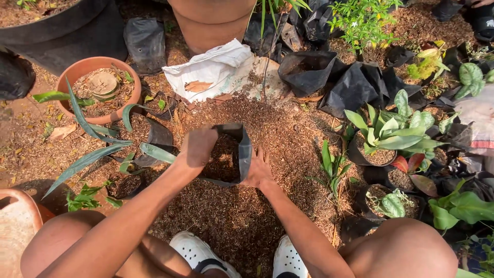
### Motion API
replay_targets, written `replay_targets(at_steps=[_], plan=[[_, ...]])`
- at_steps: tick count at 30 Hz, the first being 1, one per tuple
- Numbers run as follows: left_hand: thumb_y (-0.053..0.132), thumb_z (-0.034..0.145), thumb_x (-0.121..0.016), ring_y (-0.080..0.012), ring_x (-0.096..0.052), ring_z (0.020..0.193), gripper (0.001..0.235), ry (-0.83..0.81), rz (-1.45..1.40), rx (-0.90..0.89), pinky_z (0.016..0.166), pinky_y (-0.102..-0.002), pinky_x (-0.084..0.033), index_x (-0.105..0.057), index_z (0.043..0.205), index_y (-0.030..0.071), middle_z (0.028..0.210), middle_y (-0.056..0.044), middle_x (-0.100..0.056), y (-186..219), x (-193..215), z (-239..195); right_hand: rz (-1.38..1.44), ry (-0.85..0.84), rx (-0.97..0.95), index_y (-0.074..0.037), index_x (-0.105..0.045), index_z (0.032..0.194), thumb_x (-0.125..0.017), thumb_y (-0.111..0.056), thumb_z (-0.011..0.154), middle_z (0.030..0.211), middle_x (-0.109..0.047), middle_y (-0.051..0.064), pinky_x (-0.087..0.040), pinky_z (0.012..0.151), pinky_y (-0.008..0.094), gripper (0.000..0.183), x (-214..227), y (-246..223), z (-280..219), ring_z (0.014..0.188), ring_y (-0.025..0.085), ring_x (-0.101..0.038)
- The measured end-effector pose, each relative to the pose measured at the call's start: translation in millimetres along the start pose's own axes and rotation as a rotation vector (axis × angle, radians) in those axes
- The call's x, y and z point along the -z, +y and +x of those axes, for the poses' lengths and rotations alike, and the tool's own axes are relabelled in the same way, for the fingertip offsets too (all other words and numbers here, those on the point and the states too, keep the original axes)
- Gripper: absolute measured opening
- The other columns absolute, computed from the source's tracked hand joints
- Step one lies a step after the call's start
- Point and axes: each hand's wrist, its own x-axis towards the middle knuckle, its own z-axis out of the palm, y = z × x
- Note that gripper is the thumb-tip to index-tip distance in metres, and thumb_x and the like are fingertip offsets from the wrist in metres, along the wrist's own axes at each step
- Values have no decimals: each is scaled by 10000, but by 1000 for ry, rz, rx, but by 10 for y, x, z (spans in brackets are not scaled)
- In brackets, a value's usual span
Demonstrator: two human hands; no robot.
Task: The person fills a black plastic bag with soil by hand, places a small green plant inside, and packs more soil around the roots to secure it. They then move the potted plant aside and reach for another bag.
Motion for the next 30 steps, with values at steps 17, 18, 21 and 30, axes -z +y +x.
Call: replay_targets(at_steps=[17, 18, 21, 30], plan=[[-106, 848, -648, -340, -622, 1127, 490, 76, -270, 11, 814, -383, -641, -737, 1228, 190, 1274, -178, -540, 177, 650, -294, 975, 360, -222, -133, -668, 1186, -778, -260, 817, 1312, -663, 203, -488, 1117, 601, 406, -404, 595, -283, 1278, 414, -626], [-77, 810, -690, -344, -578, 1183, 521, 7, -258, 18, 864, -415, -610, -718, 1246, 207, 1307, -167, -503, 196, 661, -311, 1227, 347, -205, -94, -691, 1133, -750, -269, 840, 1258, -717, 245, -488, 1129, 627, 346, -266, 581, -309, 1292, 433, -665], [5, 757, -780, -359, -460, 1325, 628, -194, -208, 46, 1013, -491, -505, -648, 1315, 261, 1406, -142, -399, 272, 697, -326, 1484, 324, -432, -215, -606, 1310, -729, -362, 799, 1530, -505, 141, -175, 1179, 709, 546, 410, 467, -573, 1476, 390, -329], [-36, 841, -708, -417, -544, 1264, 780, -304, -257, 64, 976, -458, -570, -391, 1515, 197, 1429, -224, -397, 144, 491, -261, 1317, 275, -379, -173, -321, 1578, -504, -637, 916, 1642, -277, 109, -149, 1139, 723, 829, 1397, -394, -938, 1518, 353, -178]])
